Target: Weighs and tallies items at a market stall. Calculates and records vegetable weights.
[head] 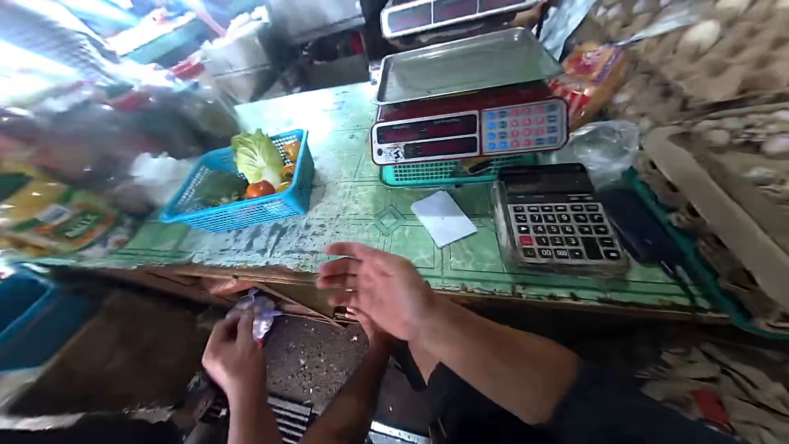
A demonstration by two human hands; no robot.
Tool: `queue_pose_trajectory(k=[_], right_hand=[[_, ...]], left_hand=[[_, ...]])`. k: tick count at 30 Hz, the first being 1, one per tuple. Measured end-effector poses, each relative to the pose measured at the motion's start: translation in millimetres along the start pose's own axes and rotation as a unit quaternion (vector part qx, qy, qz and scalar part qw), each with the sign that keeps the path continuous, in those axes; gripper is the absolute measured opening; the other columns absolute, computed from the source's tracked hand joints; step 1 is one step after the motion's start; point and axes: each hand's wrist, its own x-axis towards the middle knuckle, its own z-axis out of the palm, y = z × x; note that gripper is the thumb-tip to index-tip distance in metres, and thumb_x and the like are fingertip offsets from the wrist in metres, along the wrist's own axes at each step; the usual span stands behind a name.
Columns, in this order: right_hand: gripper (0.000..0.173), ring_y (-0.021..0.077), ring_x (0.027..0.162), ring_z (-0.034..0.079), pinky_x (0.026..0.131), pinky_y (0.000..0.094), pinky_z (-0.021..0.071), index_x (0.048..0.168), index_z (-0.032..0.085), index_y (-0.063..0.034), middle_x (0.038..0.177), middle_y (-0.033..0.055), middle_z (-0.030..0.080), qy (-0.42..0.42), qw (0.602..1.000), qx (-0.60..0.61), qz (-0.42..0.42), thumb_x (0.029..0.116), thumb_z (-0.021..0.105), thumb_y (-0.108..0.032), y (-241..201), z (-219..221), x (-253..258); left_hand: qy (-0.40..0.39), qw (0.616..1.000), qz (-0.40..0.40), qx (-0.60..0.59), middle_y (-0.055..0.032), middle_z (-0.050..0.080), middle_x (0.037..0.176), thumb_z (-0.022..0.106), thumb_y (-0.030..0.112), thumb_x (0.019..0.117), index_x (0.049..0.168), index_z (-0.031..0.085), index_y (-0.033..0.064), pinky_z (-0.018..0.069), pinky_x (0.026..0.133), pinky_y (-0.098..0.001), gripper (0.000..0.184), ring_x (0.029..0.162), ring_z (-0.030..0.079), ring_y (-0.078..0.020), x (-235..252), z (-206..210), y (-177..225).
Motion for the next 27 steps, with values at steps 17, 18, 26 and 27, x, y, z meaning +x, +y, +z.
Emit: queue_pose_trajectory(k=[17, 18, 26, 27], right_hand=[[0.012, 0.0110, 0.070, 0.063, 0.062, 0.0277, 0.0565, 0.096, 0.064, -0.0069, 0.082, 0.0015, 0.065, 0.039, 0.899, -0.390, -0.194, 0.0890, 0.074, -0.009, -19, -119, -56], [0.010, 0.0115, 0.070, 0.065, 0.063, 0.0282, 0.0587, 0.096, 0.066, -0.0070, 0.082, 0.0015, 0.067, 0.051, 0.890, -0.403, -0.207, 0.0909, 0.073, -0.011, -21, -126, -58], [0.018, 0.0070, 0.069, 0.063, 0.065, 0.0267, 0.0568, 0.104, 0.071, -0.0053, 0.082, 0.0022, 0.068, 0.137, 0.779, -0.583, -0.186, 0.0989, 0.060, -0.018, -18, -147, -60], [0.019, 0.0087, 0.074, 0.066, 0.070, 0.0289, 0.0583, 0.106, 0.072, -0.0058, 0.086, 0.0038, 0.070, 0.138, 0.771, -0.598, -0.168, 0.0993, 0.061, -0.019, -18, -147, -60]], left_hand=[[-0.157, 0.934, 0.094, 0.307, -0.0287, 0.064, 0.123, 0.065, 0.041, 0.0952, 0.120, 0.070, -0.0005, 0.0405, 0.103, -0.0699, 0.049, 0.120, 0.058, -0.0487, 144, 166, 130], [-0.165, 0.932, 0.126, 0.296, -0.0246, 0.067, 0.119, 0.066, 0.041, 0.0946, 0.117, 0.071, 0.0019, 0.0426, 0.103, -0.0674, 0.046, 0.116, 0.061, -0.0447, 140, 154, 119], [-0.249, 0.938, 0.165, 0.175, -0.0112, 0.071, 0.109, 0.068, 0.033, 0.0991, 0.098, 0.074, 0.0079, 0.0558, 0.087, -0.0596, 0.026, 0.100, 0.069, -0.0283, 143, 22, 60], [-0.261, 0.938, 0.162, 0.162, -0.0133, 0.070, 0.111, 0.071, 0.030, 0.0969, 0.104, 0.073, 0.0067, 0.0556, 0.087, -0.0601, 0.025, 0.100, 0.068, -0.0297, 146, 24, 64]])
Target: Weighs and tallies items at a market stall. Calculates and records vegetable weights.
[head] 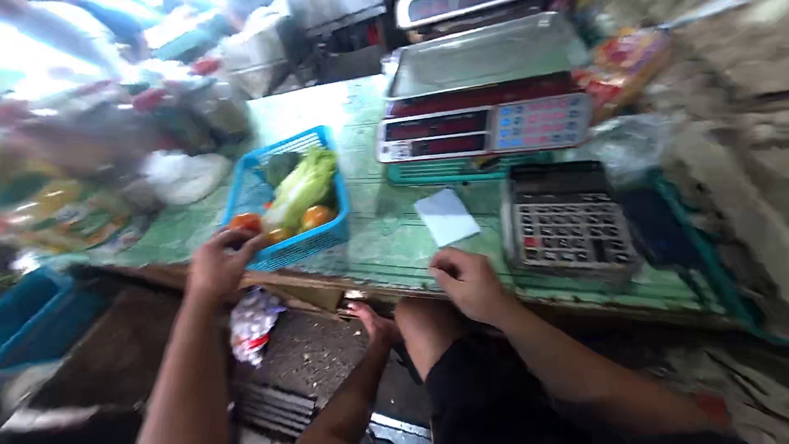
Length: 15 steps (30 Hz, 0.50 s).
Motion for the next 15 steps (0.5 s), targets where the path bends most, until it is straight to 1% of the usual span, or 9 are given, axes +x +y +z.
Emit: queue_pose_trajectory(k=[1, 3, 4, 6, 7, 9, 11, 13, 15], right_hand=[[0.020, 0.0107, 0.079, 0.068, 0.076, 0.0311, 0.0593, 0.107, 0.072, -0.0069, 0.090, 0.0047, 0.072, -0.014, 1.000, -0.021, 0.015, 0.0996, 0.061, -0.021, 1, 0, 1], [0.023, 0.0155, 0.090, 0.070, 0.085, 0.0361, 0.0587, 0.112, 0.072, -0.0079, 0.099, 0.0071, 0.072, -0.066, 0.995, -0.064, 0.038, 0.0994, 0.062, -0.025, -3, -1, 6], [0.026, 0.0190, 0.095, 0.069, 0.090, 0.0400, 0.0574, 0.116, 0.070, -0.0074, 0.104, 0.0090, 0.072, -0.117, 0.988, -0.087, 0.050, 0.0997, 0.062, -0.025, -9, -4, 10], [0.029, 0.0254, 0.102, 0.068, 0.096, 0.0486, 0.0541, 0.122, 0.068, -0.0066, 0.110, 0.0119, 0.071, -0.222, 0.964, -0.137, 0.061, 0.1012, 0.062, -0.025, -27, -19, 18], [0.029, 0.0265, 0.104, 0.069, 0.096, 0.0511, 0.0537, 0.123, 0.068, -0.0077, 0.111, 0.0115, 0.072, -0.246, 0.953, -0.168, 0.059, 0.1021, 0.061, -0.026, -38, -29, 25], [0.028, 0.0287, 0.107, 0.069, 0.097, 0.0540, 0.0529, 0.124, 0.068, -0.0085, 0.112, 0.0122, 0.072, -0.232, 0.942, -0.237, 0.056, 0.1046, 0.055, -0.024, -56, -48, 46], [0.027, 0.0342, 0.109, 0.068, 0.095, 0.0586, 0.0525, 0.125, 0.068, -0.0076, 0.114, 0.0163, 0.071, -0.189, 0.929, -0.311, 0.069, 0.1043, 0.054, -0.018, -56, -60, 84], [0.026, 0.0404, 0.109, 0.067, 0.089, 0.0640, 0.0535, 0.121, 0.067, -0.0039, 0.113, 0.0209, 0.069, -0.166, 0.898, -0.397, 0.089, 0.0964, 0.064, -0.011, -36, -62, 123], [0.031, 0.0450, 0.112, 0.064, 0.088, 0.0670, 0.0523, 0.119, 0.066, 0.0035, 0.117, 0.0257, 0.066, -0.190, 0.853, -0.471, 0.117, 0.0897, 0.069, -0.007, -16, -60, 150]], left_hand=[[-0.006, 1.000, -0.004, -0.012, -0.0175, 0.068, 0.114, 0.073, 0.026, 0.0954, 0.111, 0.071, 0.0039, 0.0546, 0.089, -0.0610, 0.028, 0.102, 0.067, -0.0328, 8, 0, 8], [-0.029, 0.999, -0.030, 0.005, -0.0243, 0.062, 0.127, 0.076, 0.027, 0.0932, 0.131, 0.062, 0.0024, 0.0512, 0.094, -0.0649, 0.047, 0.112, 0.064, -0.0401, 30, -3, 31], [-0.058, 0.997, -0.046, 0.031, -0.0273, 0.059, 0.134, 0.078, 0.030, 0.0916, 0.140, 0.056, 0.0029, 0.0477, 0.096, -0.0694, 0.059, 0.115, 0.061, -0.0451, 45, 1, 39], [-0.129, 0.986, -0.068, 0.085, -0.0319, 0.053, 0.141, 0.081, 0.037, 0.0891, 0.150, 0.046, 0.0029, 0.0428, 0.097, -0.0752, 0.078, 0.120, 0.056, -0.0532, 75, 17, 48], [-0.158, 0.978, -0.077, 0.109, -0.0332, 0.052, 0.141, 0.081, 0.039, 0.0881, 0.151, 0.044, 0.0025, 0.0400, 0.100, -0.0767, 0.082, 0.125, 0.053, -0.0553, 88, 28, 52], [-0.194, 0.964, -0.080, 0.162, -0.0340, 0.055, 0.138, 0.077, 0.040, 0.0907, 0.150, 0.045, 0.0023, 0.0339, 0.106, -0.0762, 0.078, 0.128, 0.051, -0.0557, 100, 43, 61], [-0.197, 0.961, -0.079, 0.178, -0.0276, 0.058, 0.139, 0.072, 0.042, 0.0936, 0.151, 0.045, 0.0070, 0.0212, 0.116, -0.0723, 0.073, 0.134, 0.050, -0.0486, 101, 46, 62], [-0.193, 0.965, -0.073, 0.162, -0.0235, 0.059, 0.140, 0.071, 0.045, 0.0936, 0.153, 0.043, 0.0110, 0.0156, 0.119, -0.0716, 0.074, 0.135, 0.051, -0.0443, 96, 46, 54], [-0.174, 0.971, -0.067, 0.149, -0.0239, 0.060, 0.139, 0.073, 0.045, 0.0923, 0.152, 0.045, 0.0092, 0.0158, 0.119, -0.0714, 0.075, 0.134, 0.052, -0.0441, 91, 47, 54]])
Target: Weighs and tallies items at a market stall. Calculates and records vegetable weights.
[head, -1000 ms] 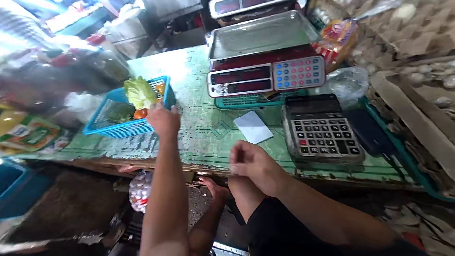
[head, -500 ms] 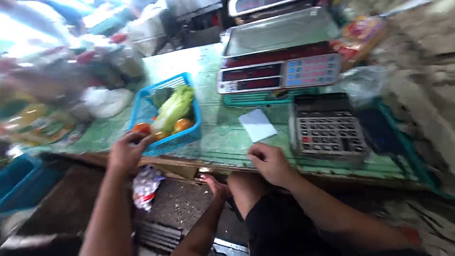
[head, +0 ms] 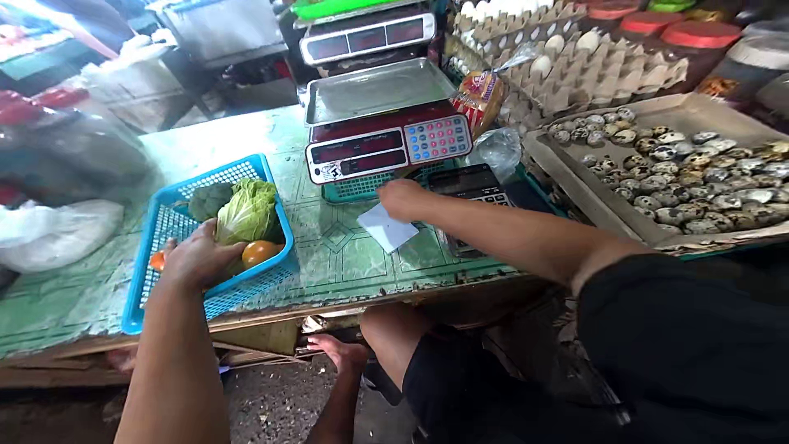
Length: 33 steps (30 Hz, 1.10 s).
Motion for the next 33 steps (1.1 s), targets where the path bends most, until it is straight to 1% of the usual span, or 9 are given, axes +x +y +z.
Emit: queue_pose_trajectory(k=[5, 11, 16, 19, 22, 26, 29, 31, 33], right_hand=[[0.029, 0.0457, 0.125, 0.057, 0.101, 0.0666, 0.0470, 0.119, 0.066, 0.0070, 0.128, 0.0272, 0.062, -0.019, 0.997, -0.078, 0.006, 0.0921, 0.067, -0.004, 4, 15, 39], [0.026, 0.0440, 0.115, 0.063, 0.096, 0.0646, 0.0501, 0.114, 0.068, 0.0040, 0.119, 0.0247, 0.067, 0.025, 0.994, -0.103, 0.017, 0.0887, 0.069, -0.003, 8, 23, 45], [0.020, 0.0431, 0.118, 0.063, 0.097, 0.0626, 0.0506, 0.113, 0.069, 0.0029, 0.120, 0.0238, 0.067, 0.042, 0.992, -0.115, 0.014, 0.0953, 0.061, -0.002, 7, 25, 39], [0.027, 0.0449, 0.119, 0.061, 0.097, 0.0653, 0.0493, 0.114, 0.067, 0.0050, 0.121, 0.0266, 0.066, -0.002, 0.995, -0.087, 0.053, 0.0925, 0.067, -0.011, 6, 17, 36], [0.044, 0.0453, 0.120, 0.060, 0.094, 0.0673, 0.0495, 0.121, 0.064, 0.0043, 0.122, 0.0273, 0.064, -0.024, 0.993, -0.042, 0.105, 0.0902, 0.072, -0.026, 11, 10, 36], [0.037, 0.0444, 0.107, 0.067, 0.085, 0.0658, 0.0534, 0.122, 0.062, 0.0024, 0.109, 0.0260, 0.068, 0.020, 0.993, -0.013, 0.115, 0.0897, 0.067, -0.015, 2, 3, 23], [0.051, 0.0450, 0.106, 0.065, 0.087, 0.0674, 0.0502, 0.114, 0.064, 0.0075, 0.108, 0.0281, 0.067, -0.052, 0.988, 0.023, 0.144, 0.0973, 0.063, -0.040, -5, 7, 10], [0.066, 0.0434, 0.105, 0.066, 0.088, 0.0678, 0.0499, 0.108, 0.067, 0.0057, 0.106, 0.0264, 0.068, -0.072, 0.984, 0.050, 0.154, 0.0919, 0.068, -0.058, 1, 16, 12], [0.057, 0.0401, 0.099, 0.067, 0.086, 0.0653, 0.0518, 0.101, 0.070, 0.0031, 0.100, 0.0233, 0.069, -0.069, 0.983, 0.074, 0.151, 0.0897, 0.074, -0.053, 8, 22, 20]], left_hand=[[0.041, 0.999, 0.011, -0.004, -0.0225, 0.062, 0.136, 0.078, 0.049, 0.0867, 0.144, 0.053, 0.0070, 0.0203, 0.118, -0.0701, 0.075, 0.131, 0.055, -0.0420, 0, 2, -1], [0.001, 1.000, 0.014, -0.011, -0.0193, 0.059, 0.141, 0.075, 0.051, 0.0875, 0.151, 0.045, 0.0115, 0.0130, 0.119, -0.0721, 0.081, 0.136, 0.052, -0.0395, 12, 5, -7], [0.016, 0.999, 0.008, -0.031, -0.0191, 0.063, 0.137, 0.076, 0.050, 0.0864, 0.148, 0.049, 0.0116, 0.0145, 0.119, -0.0710, 0.078, 0.133, 0.054, -0.0397, 6, 2, -4], [0.021, 0.999, 0.012, -0.029, -0.0187, 0.063, 0.136, 0.075, 0.051, 0.0859, 0.148, 0.049, 0.0113, 0.0156, 0.119, -0.0713, 0.078, 0.132, 0.055, -0.0389, 6, 3, -6], [-0.022, 0.999, 0.026, -0.013, -0.0198, 0.056, 0.146, 0.076, 0.050, 0.0873, 0.153, 0.042, 0.0106, 0.0142, 0.118, -0.0730, 0.084, 0.137, 0.050, -0.0397, 13, 3, -9], [-0.059, 0.998, 0.014, 0.013, -0.0219, 0.049, 0.151, 0.084, 0.043, 0.0811, 0.160, 0.028, 0.0104, 0.0107, 0.119, -0.0730, 0.102, 0.139, 0.047, -0.0416, 18, 1, -9], [-0.037, 0.998, -0.001, 0.050, -0.0267, 0.062, 0.133, 0.083, 0.043, 0.0821, 0.153, 0.037, 0.0041, 0.0185, 0.117, -0.0736, 0.093, 0.128, 0.057, -0.0455, 11, 0, 1], [-0.011, 0.998, -0.006, 0.058, -0.0254, 0.066, 0.125, 0.082, 0.049, 0.0809, 0.145, 0.047, 0.0028, 0.0245, 0.115, -0.0719, 0.086, 0.123, 0.060, -0.0440, 9, -1, 2], [0.033, 0.999, -0.010, 0.031, -0.0272, 0.067, 0.121, 0.083, 0.051, 0.0794, 0.138, 0.053, 0.0020, 0.0296, 0.112, -0.0721, 0.082, 0.120, 0.061, -0.0466, 3, -3, -2]])
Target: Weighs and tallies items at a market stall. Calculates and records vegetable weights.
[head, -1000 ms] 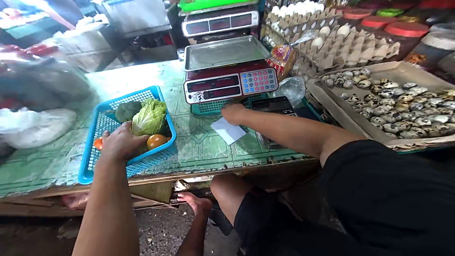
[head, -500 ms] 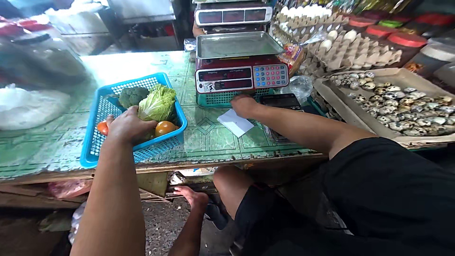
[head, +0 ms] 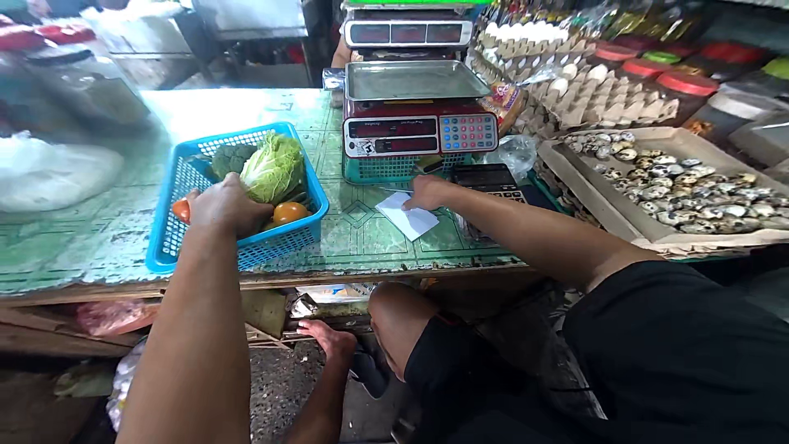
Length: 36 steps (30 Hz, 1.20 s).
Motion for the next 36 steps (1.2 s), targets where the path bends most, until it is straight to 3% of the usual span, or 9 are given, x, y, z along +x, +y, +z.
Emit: queue_pose_trajectory(k=[4, 6, 9, 12, 22, 27, 29, 33, 36], right_hand=[[0.027, 0.0361, 0.096, 0.066, 0.083, 0.0599, 0.0514, 0.098, 0.069, 0.0019, 0.099, 0.0209, 0.068, -0.005, 0.999, 0.051, 0.009, 0.0978, 0.066, -0.025, 6, -2, 4], [0.039, 0.0386, 0.094, 0.067, 0.081, 0.0633, 0.0520, 0.097, 0.069, 0.0022, 0.097, 0.0224, 0.067, 0.043, 0.997, 0.060, -0.013, 0.0962, 0.069, -0.036, 3, -7, -9], [0.081, 0.0409, 0.096, 0.068, 0.082, 0.0677, 0.0529, 0.114, 0.067, -0.0017, 0.099, 0.0210, 0.069, 0.056, 0.998, 0.029, -0.028, 0.0760, 0.077, -0.072, -18, -2, -50], [0.095, 0.0386, 0.095, 0.069, 0.081, 0.0645, 0.0541, 0.130, 0.056, -0.0054, 0.099, 0.0171, 0.070, 0.024, 0.999, -0.032, -0.029, 0.0723, 0.074, -0.078, -27, 26, -73], [0.029, 0.0258, 0.074, 0.063, 0.068, 0.0527, 0.0508, 0.079, 0.069, -0.0088, 0.075, 0.0086, 0.064, -0.029, 0.989, -0.051, -0.133, 0.0973, 0.066, -0.031, -4, -6, -56], [0.068, 0.0328, 0.088, 0.069, 0.078, 0.0605, 0.0556, 0.106, 0.070, -0.0075, 0.089, 0.0130, 0.070, 0.006, 0.996, -0.031, -0.082, 0.0802, 0.074, -0.070, -14, 14, -63], [0.062, 0.0323, 0.087, 0.069, 0.076, 0.0596, 0.0555, 0.108, 0.067, -0.0092, 0.088, 0.0117, 0.069, 0.012, 0.995, -0.049, -0.080, 0.0818, 0.076, -0.064, -18, 21, -69], [0.027, 0.0282, 0.076, 0.067, 0.065, 0.0553, 0.0531, 0.079, 0.069, -0.0116, 0.076, 0.0082, 0.066, 0.038, 0.992, -0.064, -0.105, 0.0957, 0.064, -0.033, -19, 9, -73], [0.015, 0.0351, 0.089, 0.069, 0.076, 0.0624, 0.0543, 0.095, 0.072, -0.0088, 0.089, 0.0148, 0.070, 0.113, 0.989, -0.029, -0.095, 0.0972, 0.062, -0.019, -9, -20, -77]], left_hand=[[0.096, 0.983, -0.050, -0.150, -0.0376, 0.061, 0.121, 0.081, 0.052, 0.0806, 0.141, 0.047, -0.0017, 0.0405, 0.096, -0.0788, 0.088, 0.117, 0.056, -0.0597, -12, -8, -3], [0.141, 0.960, -0.060, -0.234, -0.0357, 0.063, 0.119, 0.082, 0.057, 0.0782, 0.141, 0.047, 0.0015, 0.0427, 0.092, -0.0788, 0.091, 0.115, 0.059, -0.0571, -13, -9, -8], [0.183, 0.935, -0.050, -0.300, -0.0285, 0.065, 0.119, 0.080, 0.058, 0.0769, 0.137, 0.051, 0.0049, 0.0449, 0.095, -0.0744, 0.085, 0.115, 0.062, -0.0486, -12, -7, -9], [0.183, 0.936, -0.038, -0.299, -0.0282, 0.066, 0.118, 0.080, 0.056, 0.0788, 0.136, 0.051, 0.0038, 0.0453, 0.095, -0.0736, 0.082, 0.115, 0.063, -0.0478, -14, -5, -6], [0.179, 0.932, -0.043, -0.313, -0.0259, 0.065, 0.123, 0.081, 0.058, 0.0766, 0.140, 0.049, 0.0069, 0.0447, 0.099, -0.0717, 0.088, 0.120, 0.062, -0.0447, -10, -4, -8], [0.174, 0.927, -0.054, -0.328, -0.0259, 0.063, 0.127, 0.082, 0.057, 0.0769, 0.142, 0.047, 0.0076, 0.0430, 0.102, -0.0711, 0.089, 0.123, 0.059, -0.0443, -10, -4, -8], [0.177, 0.925, -0.047, -0.333, -0.0247, 0.063, 0.128, 0.082, 0.056, 0.0769, 0.143, 0.047, 0.0081, 0.0434, 0.103, -0.0693, 0.089, 0.124, 0.059, -0.0421, -10, -3, -7], [0.182, 0.924, -0.037, -0.333, -0.0234, 0.064, 0.128, 0.082, 0.056, 0.0769, 0.143, 0.047, 0.0082, 0.0441, 0.103, -0.0682, 0.089, 0.124, 0.061, -0.0403, -7, 0, -10], [0.187, 0.923, -0.039, -0.334, -0.0224, 0.064, 0.127, 0.082, 0.058, 0.0755, 0.142, 0.047, 0.0095, 0.0453, 0.102, -0.0678, 0.089, 0.122, 0.062, -0.0394, -7, 0, -11]])
